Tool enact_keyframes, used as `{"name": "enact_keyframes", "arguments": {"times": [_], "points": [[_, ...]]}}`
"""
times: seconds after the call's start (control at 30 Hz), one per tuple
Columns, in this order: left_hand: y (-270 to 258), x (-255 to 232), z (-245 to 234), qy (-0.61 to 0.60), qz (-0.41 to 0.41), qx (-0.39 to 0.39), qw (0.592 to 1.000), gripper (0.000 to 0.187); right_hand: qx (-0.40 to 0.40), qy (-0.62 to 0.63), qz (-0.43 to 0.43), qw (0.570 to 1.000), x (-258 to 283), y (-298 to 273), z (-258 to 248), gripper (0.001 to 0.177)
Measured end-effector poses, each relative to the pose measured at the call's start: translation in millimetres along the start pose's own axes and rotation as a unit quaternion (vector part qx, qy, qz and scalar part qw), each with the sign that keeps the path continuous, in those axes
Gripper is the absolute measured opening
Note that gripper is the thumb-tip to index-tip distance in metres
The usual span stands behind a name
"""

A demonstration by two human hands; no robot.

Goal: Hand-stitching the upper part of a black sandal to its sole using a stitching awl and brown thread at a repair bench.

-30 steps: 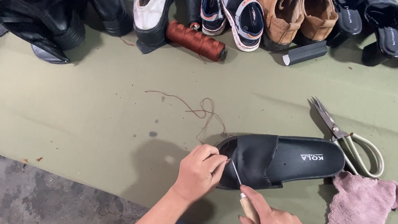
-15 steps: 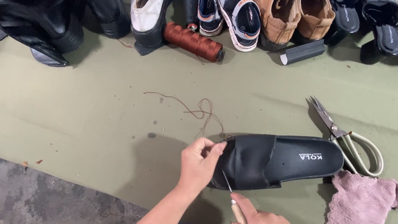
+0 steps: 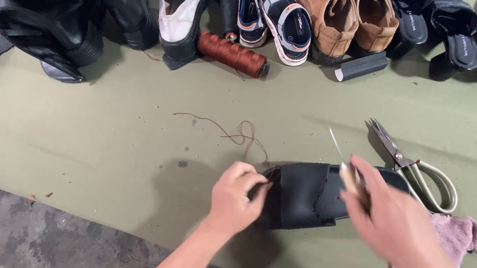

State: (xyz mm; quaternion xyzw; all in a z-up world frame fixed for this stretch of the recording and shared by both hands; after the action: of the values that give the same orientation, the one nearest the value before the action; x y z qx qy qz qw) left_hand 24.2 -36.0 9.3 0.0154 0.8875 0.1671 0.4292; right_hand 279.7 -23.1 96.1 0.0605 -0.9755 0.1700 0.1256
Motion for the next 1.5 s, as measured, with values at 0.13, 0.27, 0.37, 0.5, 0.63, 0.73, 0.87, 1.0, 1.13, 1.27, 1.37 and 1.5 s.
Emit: {"name": "enact_keyframes", "arguments": {"times": [0.13, 0.27, 0.37, 0.5, 0.63, 0.73, 0.87, 1.0, 1.13, 1.27, 1.37, 1.5], "points": [[2, -5, 9, 0.048, 0.011, 0.008, 0.999, 0.010, -0.067, -0.085, -0.017, 0.994, -25, 46, 33, 0.056], [6, -4, 10, 0.106, 0.048, -0.022, 0.993, 0.005, -0.021, -0.117, -0.016, 0.993, -25, 60, 47, 0.050], [7, 1, 13, 0.121, 0.015, 0.007, 0.993, 0.005, -0.066, -0.114, -0.050, 0.990, -10, 60, 33, 0.047], [5, 12, 23, 0.124, -0.029, 0.053, 0.990, 0.012, -0.228, -0.071, -0.191, 0.952, 21, 66, 19, 0.037], [6, 10, 27, 0.135, -0.046, 0.076, 0.987, 0.011, -0.245, -0.003, -0.270, 0.931, 58, 69, 27, 0.030], [3, 15, 28, 0.135, -0.002, 0.044, 0.990, 0.004, -0.149, 0.071, -0.228, 0.960, 57, 73, 51, 0.031], [4, 7, 27, 0.134, 0.015, 0.035, 0.990, 0.003, -0.164, 0.052, -0.284, 0.943, 49, 74, 74, 0.023], [4, 5, 27, 0.127, 0.011, 0.019, 0.992, 0.006, -0.173, 0.053, -0.290, 0.940, 47, 73, 79, 0.022], [5, 1, 26, 0.142, 0.001, 0.041, 0.989, 0.010, -0.195, 0.050, -0.313, 0.928, 48, 70, 76, 0.021], [8, -2, 26, 0.162, 0.009, 0.050, 0.985, 0.015, -0.208, 0.048, -0.319, 0.923, 47, 69, 78, 0.020], [11, -3, 28, 0.186, 0.022, 0.054, 0.981, 0.014, -0.215, 0.051, -0.320, 0.921, 47, 70, 78, 0.018], [15, -1, 31, 0.173, 0.041, 0.086, 0.980, 0.016, -0.217, 0.060, -0.310, 0.924, 65, 52, 42, 0.016]]}}
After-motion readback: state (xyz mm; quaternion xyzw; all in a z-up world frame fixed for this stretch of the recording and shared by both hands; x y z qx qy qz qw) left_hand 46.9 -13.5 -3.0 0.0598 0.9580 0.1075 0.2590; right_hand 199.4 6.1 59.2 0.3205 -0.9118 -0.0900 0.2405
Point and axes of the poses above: each hand's wrist, its own y-axis towards the middle knuckle, its own z-axis out of the palm, x = y × z, the point moved 5 cm from there along y, towards the middle knuckle, and after that the axes turned 10 degrees about -z, right-handed, at the moved point
